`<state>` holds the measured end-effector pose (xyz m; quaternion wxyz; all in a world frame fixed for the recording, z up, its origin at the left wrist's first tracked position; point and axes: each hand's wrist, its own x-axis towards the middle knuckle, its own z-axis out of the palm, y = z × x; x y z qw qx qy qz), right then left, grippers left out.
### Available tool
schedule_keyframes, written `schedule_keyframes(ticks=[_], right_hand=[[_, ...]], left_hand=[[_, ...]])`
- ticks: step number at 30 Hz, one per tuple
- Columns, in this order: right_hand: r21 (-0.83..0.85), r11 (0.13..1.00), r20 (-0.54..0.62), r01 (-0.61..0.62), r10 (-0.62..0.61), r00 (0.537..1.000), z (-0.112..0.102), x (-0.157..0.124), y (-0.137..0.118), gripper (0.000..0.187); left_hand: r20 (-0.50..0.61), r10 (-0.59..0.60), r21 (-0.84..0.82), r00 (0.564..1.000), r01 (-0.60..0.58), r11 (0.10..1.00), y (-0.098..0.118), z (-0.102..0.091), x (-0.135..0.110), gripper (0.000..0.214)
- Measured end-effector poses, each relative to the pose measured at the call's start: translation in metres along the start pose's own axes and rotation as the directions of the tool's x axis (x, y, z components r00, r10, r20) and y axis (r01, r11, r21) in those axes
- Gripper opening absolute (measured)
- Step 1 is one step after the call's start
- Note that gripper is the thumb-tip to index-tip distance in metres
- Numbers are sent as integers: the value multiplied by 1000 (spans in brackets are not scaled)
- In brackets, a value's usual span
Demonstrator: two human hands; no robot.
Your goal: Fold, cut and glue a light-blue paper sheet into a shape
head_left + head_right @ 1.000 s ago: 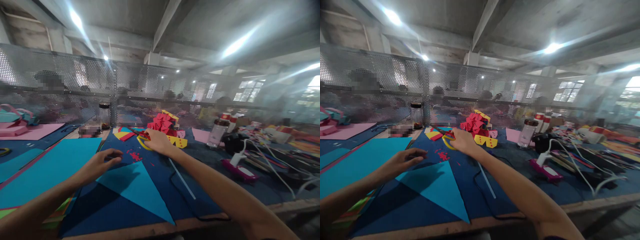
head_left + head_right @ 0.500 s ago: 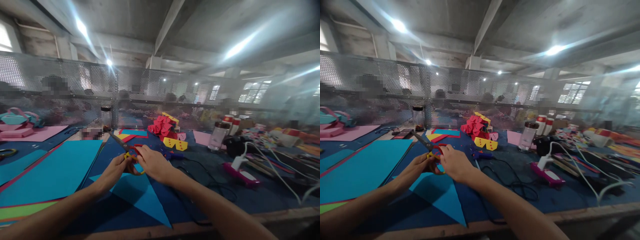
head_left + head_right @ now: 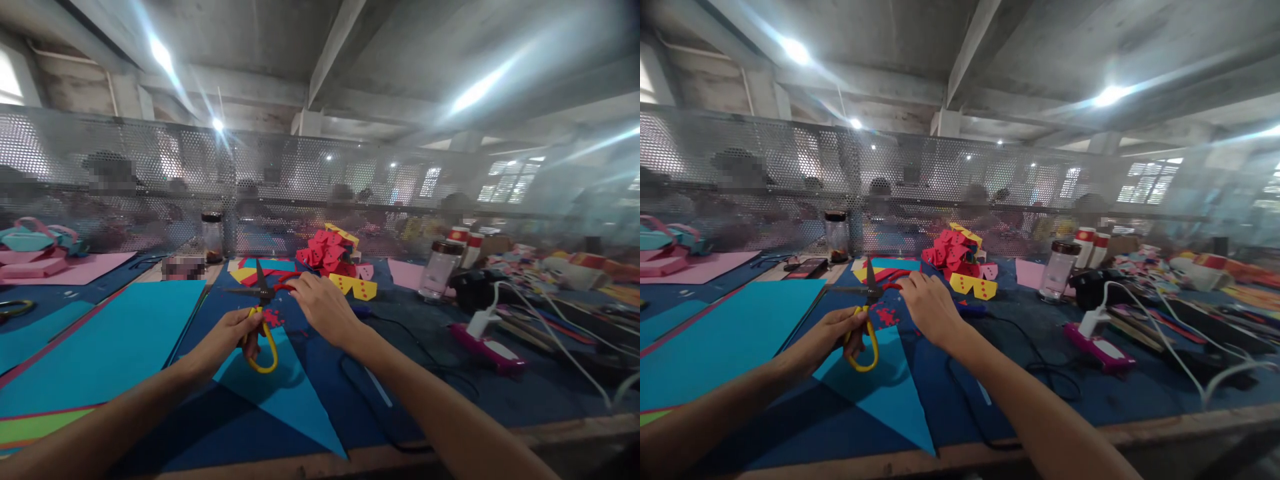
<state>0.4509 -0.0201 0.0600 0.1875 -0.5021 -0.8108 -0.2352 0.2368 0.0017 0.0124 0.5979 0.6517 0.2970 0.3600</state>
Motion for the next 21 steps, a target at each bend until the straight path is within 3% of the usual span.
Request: schedule_keyframes(ticks=[5,8,10,13,17,21], right_hand=[[142,990,-234,-18,52,971,0,-3,-7,23],[344,936,-190,-80,153,970,1,-6,-17,30],[522,836,-44,-168,223,974,5,-7,-23,35],[731,633,139,-255,227,964,12,-6,-31,35],[914,297,206,-277,248,947,20,-3,-40,36],[941,143,238,-308,370,898,23,-3,-49,39]], left_hand=[[-86,-38,-115,996,28,993,3,2,0,41],[-136,-18,-161,991,-4,987,5,1,0,39],[-135,-8,-168,991,-15,986,6,1,-1,40],[-100,-5,-166,995,-12,986,8,4,-3,46],[-54,-12,-85,998,7,996,8,11,-7,47],[46,-33,-52,998,36,998,7,20,-11,43]])
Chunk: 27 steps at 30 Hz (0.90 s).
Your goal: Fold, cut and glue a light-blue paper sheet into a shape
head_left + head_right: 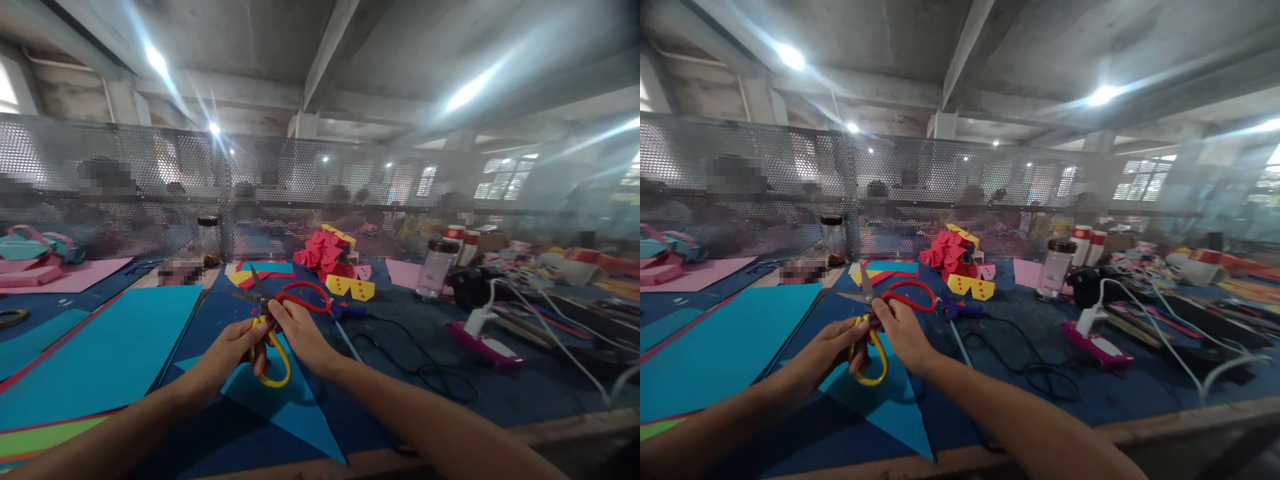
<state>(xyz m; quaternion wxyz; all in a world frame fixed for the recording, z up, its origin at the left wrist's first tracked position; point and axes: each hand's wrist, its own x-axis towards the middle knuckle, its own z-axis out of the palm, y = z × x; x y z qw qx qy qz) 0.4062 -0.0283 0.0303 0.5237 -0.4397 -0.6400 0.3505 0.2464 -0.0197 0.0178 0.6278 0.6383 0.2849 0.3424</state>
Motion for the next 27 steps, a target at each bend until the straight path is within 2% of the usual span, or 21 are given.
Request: schedule_keyframes(ticks=[3,7,11,13,14,15,17,19,21,24,27], right_hand=[[67,997,-69,-41,45,997,4,-2,1,40],[100,993,-105,-55,66,992,4,-3,1,40],[112,992,-127,-50,64,990,-5,0,-6,41],[116,993,-169,-40,59,984,-12,3,-10,42],[111,993,-196,-29,51,979,-17,5,-11,42],[106,994,-223,-16,39,974,-21,7,-13,43],[99,995,-252,6,19,967,-27,11,-15,42],[99,995,-265,24,3,964,-32,13,-16,41],[96,995,-266,33,-6,964,-33,14,-18,40],[99,995,-237,29,-4,971,-32,13,-18,39],[118,993,-201,24,0,980,-30,13,-17,38]], left_hand=[[4,-6,12,1000,6,1000,-1,5,-2,45],[6,-14,12,1000,14,1000,-2,9,-2,42],[106,28,69,994,-35,997,5,8,-4,40],[169,44,175,985,-73,982,11,1,-7,39],[178,45,272,983,-93,958,14,-5,-10,38],[135,52,412,989,-104,905,15,-12,-12,38],[20,127,690,992,-106,716,10,-31,-19,43],[-44,155,837,987,-48,545,-3,-50,-25,49],[-91,151,897,984,15,442,-19,-64,-32,57],[-83,166,918,983,10,396,-39,-75,-40,61],[-78,210,893,975,-25,449,-44,-74,-40,49]])
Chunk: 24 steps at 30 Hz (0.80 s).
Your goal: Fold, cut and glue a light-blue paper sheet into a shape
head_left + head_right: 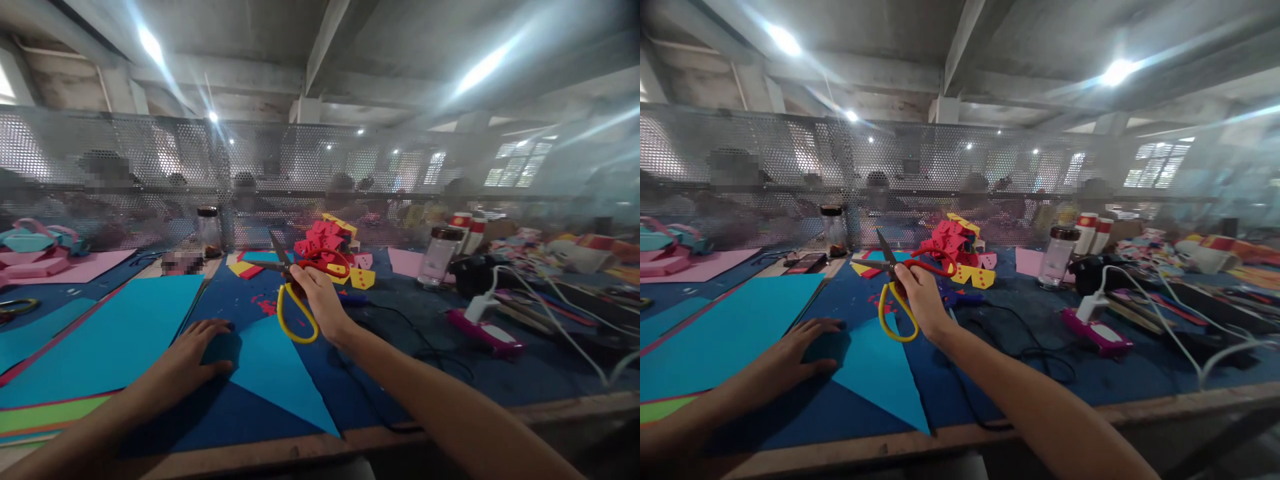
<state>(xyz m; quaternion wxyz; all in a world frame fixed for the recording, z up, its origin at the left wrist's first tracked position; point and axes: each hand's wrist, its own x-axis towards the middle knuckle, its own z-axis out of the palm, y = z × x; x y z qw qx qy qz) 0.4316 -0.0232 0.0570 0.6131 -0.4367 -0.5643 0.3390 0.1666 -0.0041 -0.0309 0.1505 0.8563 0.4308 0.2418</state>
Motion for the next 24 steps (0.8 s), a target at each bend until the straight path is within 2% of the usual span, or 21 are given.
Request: schedule_keyframes(ticks=[3,8,11,14,18,24], right_hand=[[2,1000,-2,1,-1,1000,-1,0,1,38],[32,999,-5,8,-8,1000,-3,-1,-3,38],[133,991,32,-17,13,999,-5,1,-9,37],[186,982,89,-17,1,996,-11,3,-17,38],[191,982,149,-13,-16,989,-24,4,-32,37],[143,989,138,-20,0,990,-55,-6,-56,32]], left_hand=[[-65,-25,-73,998,20,997,5,-2,4,36],[-103,-176,-127,979,162,979,10,-11,3,14],[-112,-162,-180,980,140,974,7,-17,-1,17],[-165,-165,-205,973,130,970,4,-23,-5,23],[-266,-169,-233,949,107,967,2,-31,-7,29],[-319,-188,-273,929,100,957,12,-49,2,35]])
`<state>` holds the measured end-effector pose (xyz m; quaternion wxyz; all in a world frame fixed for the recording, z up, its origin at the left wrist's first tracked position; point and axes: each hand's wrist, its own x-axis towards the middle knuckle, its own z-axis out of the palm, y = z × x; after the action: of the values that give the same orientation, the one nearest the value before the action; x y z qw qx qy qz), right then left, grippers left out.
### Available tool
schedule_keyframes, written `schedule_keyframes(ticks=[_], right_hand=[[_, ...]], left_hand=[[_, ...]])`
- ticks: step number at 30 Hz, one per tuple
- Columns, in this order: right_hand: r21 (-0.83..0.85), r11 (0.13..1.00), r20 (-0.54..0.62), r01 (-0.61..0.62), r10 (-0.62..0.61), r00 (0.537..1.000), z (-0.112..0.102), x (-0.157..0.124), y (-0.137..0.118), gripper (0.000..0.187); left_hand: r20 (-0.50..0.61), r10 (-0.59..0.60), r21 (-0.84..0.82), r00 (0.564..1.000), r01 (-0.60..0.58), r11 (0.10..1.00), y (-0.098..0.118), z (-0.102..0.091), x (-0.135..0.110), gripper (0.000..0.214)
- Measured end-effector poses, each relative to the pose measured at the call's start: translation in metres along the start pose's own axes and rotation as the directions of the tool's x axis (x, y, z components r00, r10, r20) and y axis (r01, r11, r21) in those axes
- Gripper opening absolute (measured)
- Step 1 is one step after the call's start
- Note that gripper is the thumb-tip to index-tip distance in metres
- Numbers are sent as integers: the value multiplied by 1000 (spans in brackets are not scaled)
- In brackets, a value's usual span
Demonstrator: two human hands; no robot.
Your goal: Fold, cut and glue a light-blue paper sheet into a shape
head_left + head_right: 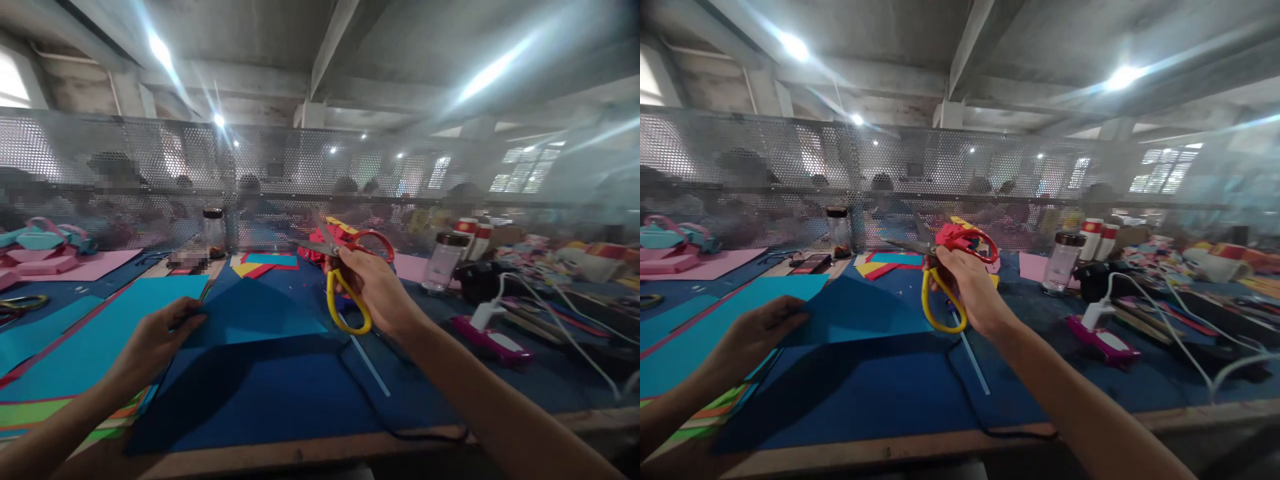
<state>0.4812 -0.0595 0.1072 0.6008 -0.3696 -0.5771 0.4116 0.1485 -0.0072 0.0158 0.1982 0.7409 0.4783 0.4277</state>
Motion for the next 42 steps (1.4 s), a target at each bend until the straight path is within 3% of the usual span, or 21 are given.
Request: schedule_keyframes(ticks=[5,10,14,17,22,29,31,36,38,41,42], right_hand=[[-84,994,-2,-69,69,998,-20,-20,-19,33],[-298,934,89,-195,230,969,-40,-36,-26,37],[-452,844,172,-289,400,900,-52,-42,-25,42],[-525,772,212,-358,526,824,-55,-47,-24,47],[-682,643,212,-348,629,748,-51,-60,-15,51],[-688,620,248,-377,689,681,-48,-78,4,50],[-693,614,255,-379,699,668,-48,-81,8,51],[-695,603,260,-392,719,645,-47,-84,12,49],[-698,591,253,-404,732,633,-45,-86,12,46],[-707,591,264,-388,730,631,-44,-88,12,42],[-714,599,276,-363,718,639,-44,-89,12,41]], left_hand=[[-56,32,-24,998,-33,999,11,-9,9,36],[-42,10,6,999,-9,1000,2,-13,-4,35],[111,-44,-91,993,55,994,-16,-16,-13,32],[209,-12,-94,978,32,995,-31,-18,-14,31],[168,-106,-31,980,113,993,-44,-19,-17,38],[244,-69,-209,967,122,970,-25,-21,-30,32],[255,-124,-290,959,198,936,-15,-19,-38,33],[366,-276,-388,889,415,823,-1,-14,-53,40],[351,-250,-360,903,376,854,-4,-13,-50,41],[227,-125,-226,966,177,958,-15,-13,-41,37],[226,-108,-185,968,152,971,-18,-13,-39,31]])
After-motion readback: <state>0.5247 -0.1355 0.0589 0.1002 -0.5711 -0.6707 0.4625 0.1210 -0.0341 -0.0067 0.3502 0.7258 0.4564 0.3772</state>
